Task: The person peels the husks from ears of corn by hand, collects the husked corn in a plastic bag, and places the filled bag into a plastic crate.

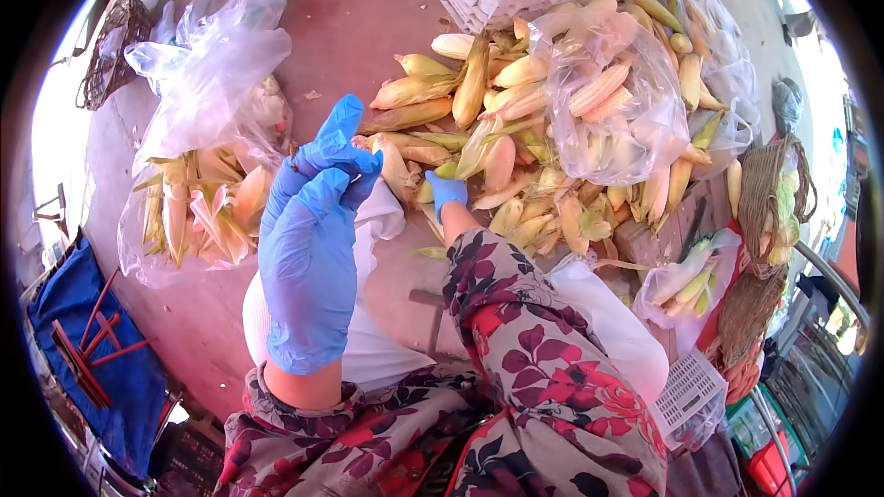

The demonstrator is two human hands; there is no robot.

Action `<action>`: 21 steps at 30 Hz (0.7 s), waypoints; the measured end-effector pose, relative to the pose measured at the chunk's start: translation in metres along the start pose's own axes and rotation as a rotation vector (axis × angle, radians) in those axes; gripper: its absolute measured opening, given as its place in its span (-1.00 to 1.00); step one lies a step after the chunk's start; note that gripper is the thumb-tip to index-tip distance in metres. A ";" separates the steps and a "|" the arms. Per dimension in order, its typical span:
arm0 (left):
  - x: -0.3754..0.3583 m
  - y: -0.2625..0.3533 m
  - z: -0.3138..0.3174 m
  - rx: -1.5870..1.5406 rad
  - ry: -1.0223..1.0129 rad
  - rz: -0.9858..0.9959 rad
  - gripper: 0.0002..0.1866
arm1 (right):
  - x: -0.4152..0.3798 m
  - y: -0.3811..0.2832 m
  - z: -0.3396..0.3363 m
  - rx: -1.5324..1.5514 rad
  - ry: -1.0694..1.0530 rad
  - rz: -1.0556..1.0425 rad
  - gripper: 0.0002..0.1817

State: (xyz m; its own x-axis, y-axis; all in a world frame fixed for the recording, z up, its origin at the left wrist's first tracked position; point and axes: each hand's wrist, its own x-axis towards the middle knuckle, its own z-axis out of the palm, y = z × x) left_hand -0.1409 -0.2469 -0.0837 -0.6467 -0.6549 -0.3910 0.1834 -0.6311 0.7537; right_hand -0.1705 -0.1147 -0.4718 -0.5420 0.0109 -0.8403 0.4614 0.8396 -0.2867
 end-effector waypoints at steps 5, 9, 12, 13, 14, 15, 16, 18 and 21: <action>0.002 0.005 -0.008 -0.110 0.031 0.010 -0.74 | 0.013 0.019 -0.014 0.141 -0.115 -0.121 -0.25; -0.006 0.012 -0.012 -0.182 -0.015 0.023 -0.67 | -0.017 0.028 -0.063 0.341 -0.310 -0.149 -0.37; -0.010 0.018 -0.014 -0.197 0.023 0.058 -0.60 | -0.045 0.012 -0.100 -0.413 -0.192 -0.393 -0.48; -0.011 0.020 -0.014 -0.199 0.037 0.092 -0.59 | -0.058 -0.001 -0.108 -0.620 -0.205 -0.474 -0.48; -0.012 0.024 -0.017 -0.240 0.022 0.091 -0.56 | -0.092 -0.032 -0.122 -0.477 -0.467 -0.304 -0.47; -0.016 0.025 -0.019 -0.252 0.000 0.093 -0.55 | -0.103 -0.050 -0.125 -0.454 -0.506 -0.457 -0.49; -0.019 0.027 -0.021 -0.264 -0.020 0.094 -0.54 | -0.103 -0.069 -0.124 -0.431 -0.548 -0.607 -0.51; -0.023 0.032 -0.025 -0.282 -0.040 0.086 -0.53 | -0.083 -0.104 -0.111 -0.316 -0.525 -0.832 -0.55; -0.019 0.040 -0.034 -0.291 -0.019 0.100 -0.56 | -0.015 -0.160 -0.077 -0.250 -0.086 -1.075 -0.50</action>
State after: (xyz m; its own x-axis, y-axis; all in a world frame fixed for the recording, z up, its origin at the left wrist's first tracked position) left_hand -0.0960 -0.2740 -0.0638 -0.6282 -0.7136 -0.3101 0.4496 -0.6582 0.6038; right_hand -0.2897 -0.2074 -0.3778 -0.5201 -0.8194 -0.2411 -0.3810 0.4752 -0.7931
